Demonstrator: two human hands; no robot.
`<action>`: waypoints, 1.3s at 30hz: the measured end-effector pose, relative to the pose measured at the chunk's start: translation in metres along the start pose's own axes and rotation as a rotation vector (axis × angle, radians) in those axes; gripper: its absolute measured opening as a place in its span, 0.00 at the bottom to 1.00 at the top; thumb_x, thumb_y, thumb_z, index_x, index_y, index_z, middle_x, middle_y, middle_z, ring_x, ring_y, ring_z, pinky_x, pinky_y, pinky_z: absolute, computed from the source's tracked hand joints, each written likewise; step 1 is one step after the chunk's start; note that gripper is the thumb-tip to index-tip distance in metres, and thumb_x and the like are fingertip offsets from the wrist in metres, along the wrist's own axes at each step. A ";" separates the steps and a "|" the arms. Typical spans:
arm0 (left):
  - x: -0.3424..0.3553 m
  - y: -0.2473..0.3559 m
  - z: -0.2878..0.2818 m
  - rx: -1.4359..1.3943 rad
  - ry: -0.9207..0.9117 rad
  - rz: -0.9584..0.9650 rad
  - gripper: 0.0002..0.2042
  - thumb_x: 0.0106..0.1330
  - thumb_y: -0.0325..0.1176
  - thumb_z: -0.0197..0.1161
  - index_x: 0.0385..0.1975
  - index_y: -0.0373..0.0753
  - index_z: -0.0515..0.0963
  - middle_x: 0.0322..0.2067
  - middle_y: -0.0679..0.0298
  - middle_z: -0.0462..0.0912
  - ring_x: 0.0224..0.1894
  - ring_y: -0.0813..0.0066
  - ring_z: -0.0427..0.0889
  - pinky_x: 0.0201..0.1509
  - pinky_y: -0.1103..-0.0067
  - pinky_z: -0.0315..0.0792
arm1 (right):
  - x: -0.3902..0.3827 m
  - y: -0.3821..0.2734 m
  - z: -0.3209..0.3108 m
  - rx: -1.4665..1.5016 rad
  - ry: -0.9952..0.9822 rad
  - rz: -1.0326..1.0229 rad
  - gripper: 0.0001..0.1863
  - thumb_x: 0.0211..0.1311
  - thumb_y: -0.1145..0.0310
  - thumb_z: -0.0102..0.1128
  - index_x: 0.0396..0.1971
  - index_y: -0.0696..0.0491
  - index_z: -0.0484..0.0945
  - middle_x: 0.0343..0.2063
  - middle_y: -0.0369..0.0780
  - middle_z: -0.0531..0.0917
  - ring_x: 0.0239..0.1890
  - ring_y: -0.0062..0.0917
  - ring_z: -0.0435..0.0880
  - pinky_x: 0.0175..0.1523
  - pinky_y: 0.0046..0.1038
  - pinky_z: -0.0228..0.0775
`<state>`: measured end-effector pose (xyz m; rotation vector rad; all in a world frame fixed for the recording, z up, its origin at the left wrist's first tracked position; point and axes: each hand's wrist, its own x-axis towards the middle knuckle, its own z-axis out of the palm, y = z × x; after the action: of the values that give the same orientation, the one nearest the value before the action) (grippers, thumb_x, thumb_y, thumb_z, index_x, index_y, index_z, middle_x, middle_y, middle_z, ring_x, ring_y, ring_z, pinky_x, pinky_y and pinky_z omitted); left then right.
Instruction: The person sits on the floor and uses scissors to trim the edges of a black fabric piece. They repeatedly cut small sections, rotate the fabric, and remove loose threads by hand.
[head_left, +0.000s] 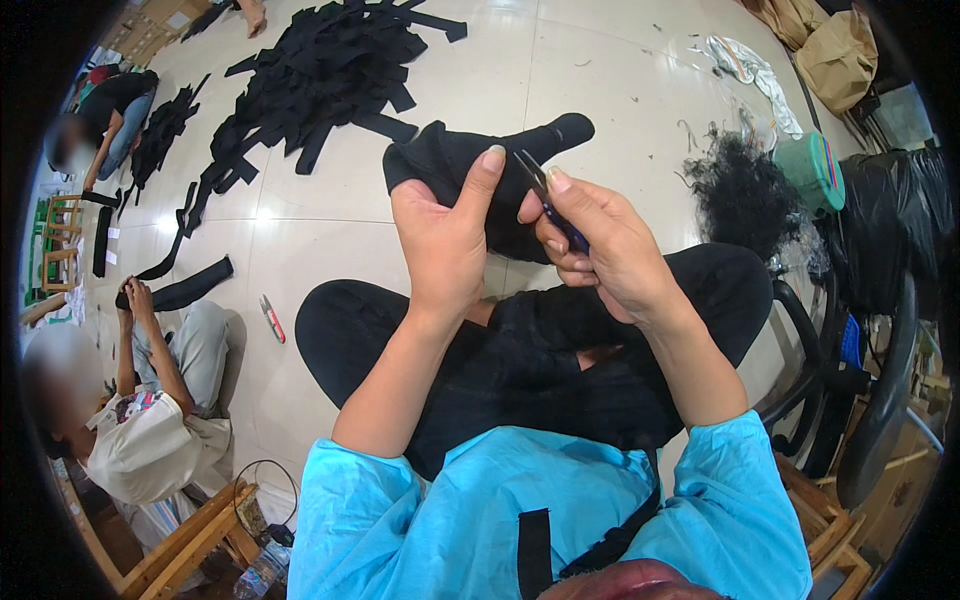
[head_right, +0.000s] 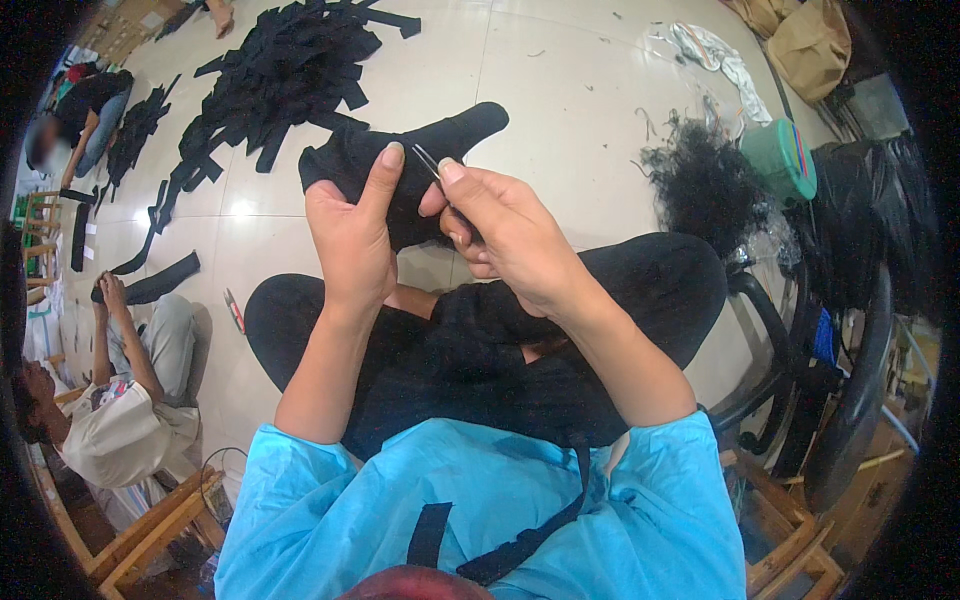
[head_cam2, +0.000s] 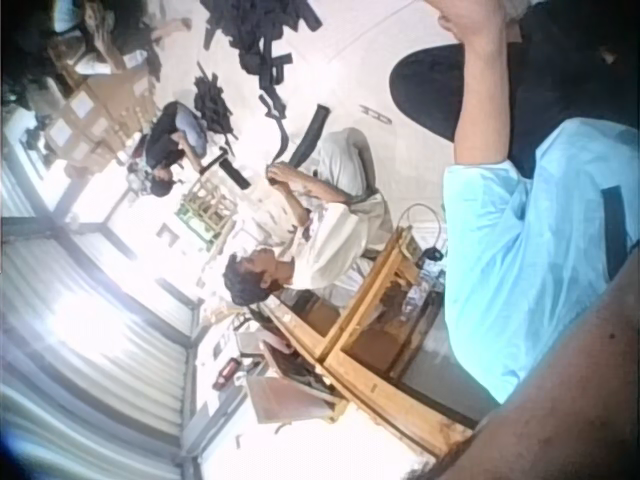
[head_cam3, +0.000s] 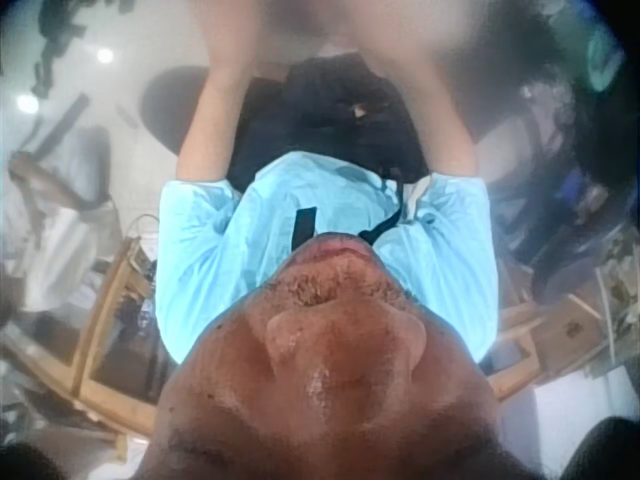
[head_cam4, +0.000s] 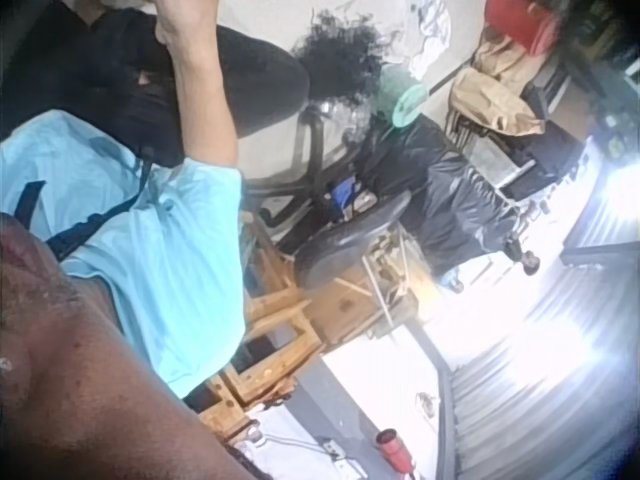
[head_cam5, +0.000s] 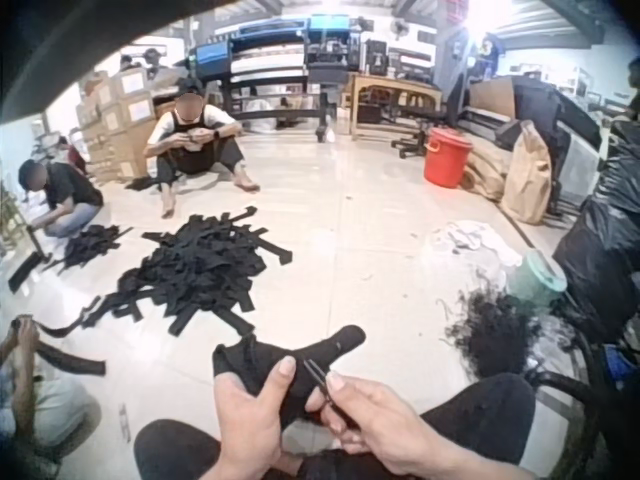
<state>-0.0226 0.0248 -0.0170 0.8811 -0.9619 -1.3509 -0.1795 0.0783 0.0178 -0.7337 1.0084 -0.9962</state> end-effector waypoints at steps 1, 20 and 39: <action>-0.001 0.002 0.002 -0.006 -0.002 0.013 0.07 0.72 0.28 0.70 0.32 0.33 0.83 0.30 0.67 0.87 0.31 0.86 0.81 0.36 0.84 0.74 | 0.000 0.001 0.000 -0.004 0.006 0.008 0.24 0.84 0.48 0.47 0.42 0.56 0.79 0.22 0.27 0.70 0.19 0.07 0.60 0.21 0.12 0.52; 0.004 -0.019 -0.003 0.065 0.065 -0.079 0.06 0.71 0.27 0.71 0.32 0.36 0.81 0.33 0.62 0.87 0.33 0.82 0.84 0.34 0.83 0.77 | 0.012 0.008 0.002 0.091 0.053 0.009 0.21 0.83 0.49 0.50 0.40 0.53 0.78 0.23 0.27 0.69 0.19 0.07 0.61 0.20 0.12 0.51; 0.006 -0.006 0.003 -0.142 -0.004 -0.090 0.11 0.75 0.32 0.68 0.32 0.34 0.77 0.29 0.66 0.83 0.30 0.85 0.80 0.35 0.83 0.76 | 0.032 -0.001 -0.027 -0.320 0.537 -0.565 0.21 0.80 0.52 0.57 0.40 0.57 0.79 0.25 0.29 0.74 0.21 0.08 0.67 0.22 0.15 0.54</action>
<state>-0.0276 0.0185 -0.0215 0.8220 -0.8265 -1.4793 -0.1990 0.0464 -0.0024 -1.0805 1.4895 -1.5958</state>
